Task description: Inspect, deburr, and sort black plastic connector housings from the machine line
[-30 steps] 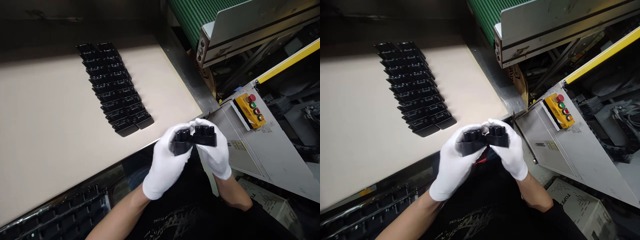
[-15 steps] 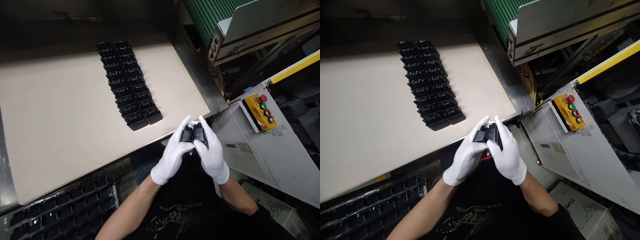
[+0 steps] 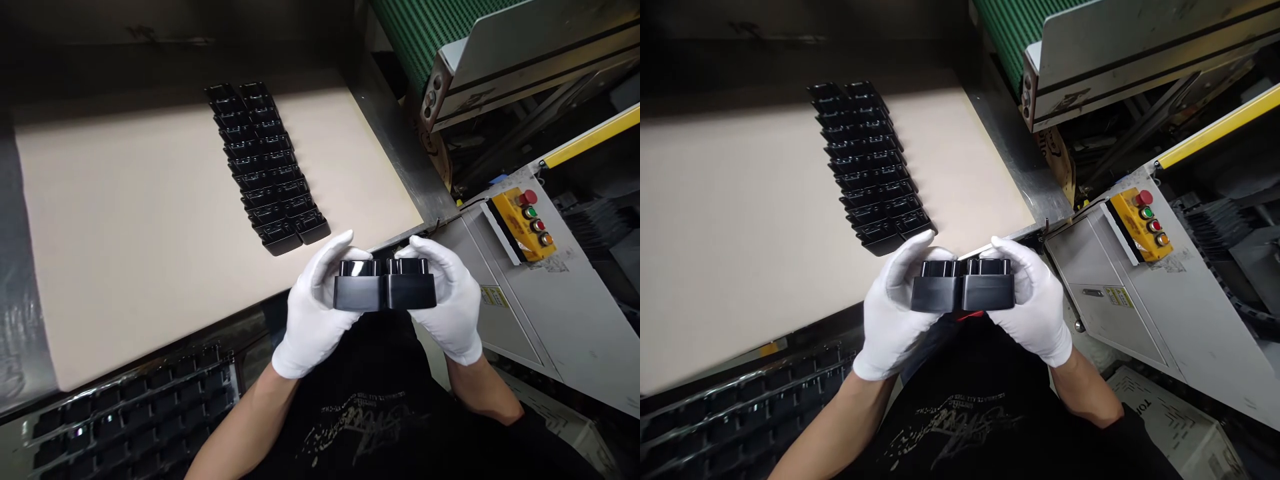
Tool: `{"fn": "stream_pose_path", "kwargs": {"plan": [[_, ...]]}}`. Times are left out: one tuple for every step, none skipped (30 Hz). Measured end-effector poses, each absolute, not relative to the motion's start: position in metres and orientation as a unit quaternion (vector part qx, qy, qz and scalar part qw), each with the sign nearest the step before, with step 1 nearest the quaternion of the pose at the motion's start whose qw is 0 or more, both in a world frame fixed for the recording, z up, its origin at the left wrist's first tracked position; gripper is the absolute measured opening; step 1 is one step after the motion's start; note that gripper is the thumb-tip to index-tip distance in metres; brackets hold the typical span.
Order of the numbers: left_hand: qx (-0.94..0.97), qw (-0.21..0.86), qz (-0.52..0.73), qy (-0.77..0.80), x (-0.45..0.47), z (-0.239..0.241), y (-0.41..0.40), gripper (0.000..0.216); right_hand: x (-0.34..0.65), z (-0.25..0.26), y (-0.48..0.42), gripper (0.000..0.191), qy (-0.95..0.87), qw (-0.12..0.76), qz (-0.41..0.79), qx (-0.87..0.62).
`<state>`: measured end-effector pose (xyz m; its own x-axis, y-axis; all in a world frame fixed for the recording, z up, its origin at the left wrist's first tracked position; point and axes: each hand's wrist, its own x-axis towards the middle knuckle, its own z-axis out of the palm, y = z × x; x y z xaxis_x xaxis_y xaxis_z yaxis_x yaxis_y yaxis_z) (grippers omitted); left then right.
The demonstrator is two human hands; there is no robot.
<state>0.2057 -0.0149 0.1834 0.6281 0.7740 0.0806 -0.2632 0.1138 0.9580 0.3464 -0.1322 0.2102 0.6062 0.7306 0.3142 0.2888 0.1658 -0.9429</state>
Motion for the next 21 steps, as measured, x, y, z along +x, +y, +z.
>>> {"fn": "stream_pose_path", "kwargs": {"plan": [[0.549,0.717,0.363,0.229,0.206,0.182,-0.015,0.076,0.346,0.210,-0.132,0.070,-0.413,0.645,0.168,-0.621],[0.542,0.725,0.360,0.226,0.206,0.181,-0.015,0.076,0.345,0.209,-0.132,0.069,-0.415,0.642,0.165,-0.623],[0.535,0.732,0.358,0.223,0.206,0.180,-0.015,0.077,0.345,0.208,-0.132,0.068,-0.417,0.638,0.161,-0.628],[0.530,0.737,0.359,0.218,0.206,0.179,-0.015,0.077,0.345,0.207,-0.133,0.066,-0.417,0.631,0.158,-0.635],[0.528,0.738,0.360,0.215,0.206,0.178,-0.015,0.078,0.345,0.206,-0.134,0.064,-0.416,0.623,0.156,-0.644],[0.530,0.737,0.360,0.216,0.206,0.177,-0.015,0.079,0.345,0.206,-0.135,0.063,-0.414,0.615,0.156,-0.653],[0.533,0.735,0.359,0.218,0.206,0.176,-0.015,0.080,0.346,0.205,-0.135,0.061,-0.411,0.610,0.158,-0.659],[0.537,0.732,0.359,0.220,0.205,0.175,-0.015,0.081,0.346,0.205,-0.135,0.061,-0.410,0.609,0.158,-0.660],[0.539,0.730,0.360,0.219,0.205,0.175,-0.015,0.081,0.346,0.205,-0.136,0.061,-0.410,0.612,0.158,-0.657],[0.540,0.729,0.363,0.213,0.205,0.175,-0.014,0.081,0.346,0.205,-0.135,0.061,-0.411,0.617,0.157,-0.653],[0.539,0.730,0.365,0.208,0.205,0.174,-0.014,0.080,0.345,0.205,-0.135,0.062,-0.412,0.622,0.155,-0.648],[0.539,0.730,0.367,0.204,0.205,0.174,-0.014,0.079,0.345,0.205,-0.135,0.062,-0.413,0.625,0.153,-0.645],[0.541,0.728,0.368,0.202,0.204,0.174,-0.013,0.078,0.345,0.206,-0.135,0.062,-0.413,0.626,0.150,-0.644],[0.546,0.723,0.370,0.204,0.204,0.175,-0.013,0.077,0.345,0.206,-0.135,0.062,-0.414,0.624,0.147,-0.646],[0.554,0.714,0.374,0.209,0.204,0.175,-0.013,0.076,0.345,0.206,-0.136,0.061,-0.416,0.620,0.142,-0.650],[0.564,0.701,0.381,0.214,0.203,0.176,-0.014,0.075,0.346,0.206,-0.136,0.061,-0.421,0.615,0.134,-0.653],[0.575,0.684,0.392,0.217,0.203,0.177,-0.015,0.074,0.346,0.206,-0.137,0.061,-0.428,0.607,0.124,-0.658],[0.588,0.664,0.406,0.221,0.204,0.178,-0.017,0.073,0.346,0.207,-0.138,0.062,-0.439,0.595,0.109,-0.664],[0.602,0.642,0.417,0.224,0.204,0.180,-0.019,0.072,0.345,0.207,-0.138,0.064,-0.454,0.578,0.090,-0.672],[0.619,0.620,0.425,0.228,0.205,0.182,-0.021,0.070,0.345,0.208,-0.139,0.067,-0.473,0.554,0.069,-0.681],[0.636,0.598,0.429,0.233,0.206,0.184,-0.024,0.069,0.343,0.210,-0.139,0.070,-0.495,0.527,0.043,-0.689]]}}
